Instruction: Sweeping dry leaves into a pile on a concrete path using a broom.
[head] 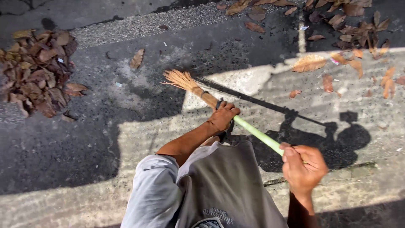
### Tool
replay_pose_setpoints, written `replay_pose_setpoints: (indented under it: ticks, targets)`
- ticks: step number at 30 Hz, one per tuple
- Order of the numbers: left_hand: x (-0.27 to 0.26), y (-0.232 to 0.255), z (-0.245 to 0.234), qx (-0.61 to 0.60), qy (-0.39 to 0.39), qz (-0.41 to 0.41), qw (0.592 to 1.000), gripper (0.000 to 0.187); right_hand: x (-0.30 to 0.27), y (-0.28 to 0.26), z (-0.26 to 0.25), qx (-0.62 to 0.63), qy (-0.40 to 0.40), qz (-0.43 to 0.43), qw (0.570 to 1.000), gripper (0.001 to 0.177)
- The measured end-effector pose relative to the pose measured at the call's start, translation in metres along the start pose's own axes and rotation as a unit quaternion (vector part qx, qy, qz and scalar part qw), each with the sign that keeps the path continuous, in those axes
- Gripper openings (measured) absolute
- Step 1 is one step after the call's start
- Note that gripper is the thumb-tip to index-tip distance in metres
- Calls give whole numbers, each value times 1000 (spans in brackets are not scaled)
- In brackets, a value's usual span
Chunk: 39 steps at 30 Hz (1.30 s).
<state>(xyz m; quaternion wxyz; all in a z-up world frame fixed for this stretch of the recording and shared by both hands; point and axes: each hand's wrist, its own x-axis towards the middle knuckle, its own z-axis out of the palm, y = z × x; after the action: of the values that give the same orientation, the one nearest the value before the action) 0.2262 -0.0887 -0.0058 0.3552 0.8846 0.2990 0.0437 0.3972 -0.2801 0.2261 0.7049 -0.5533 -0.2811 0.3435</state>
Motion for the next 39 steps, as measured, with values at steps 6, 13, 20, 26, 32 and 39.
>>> replay_pose_setpoints:
  ticks: [6, 13, 20, 26, 32, 39]
  targets:
    - [-23, 87, -24, 10, -9, 28, 1000, 47, -86, -49, 1, -135, 88, -77, 984, 6]
    - [-103, 14, 59, -32, -110, -26, 993, 46, -135, 40, 1, -153, 41, -59, 986, 9]
    - [-140, -25, -15, -12, 9, -22, 1000, 44, -121, 29, 55, -19, -50, -110, 993, 15]
    - [-40, 46, -48, -16, -10, 58, 998, 50, -116, -10, 34, -57, 34, -169, 983, 5]
    - [38, 46, -48, -17, -27, 120, 992, 35, -91, 13, 54, -139, 136, -153, 969, 26]
    - [-6, -129, -60, -57, -57, 43, 996, 38, -21, 93, 168, -36, 32, -132, 990, 17]
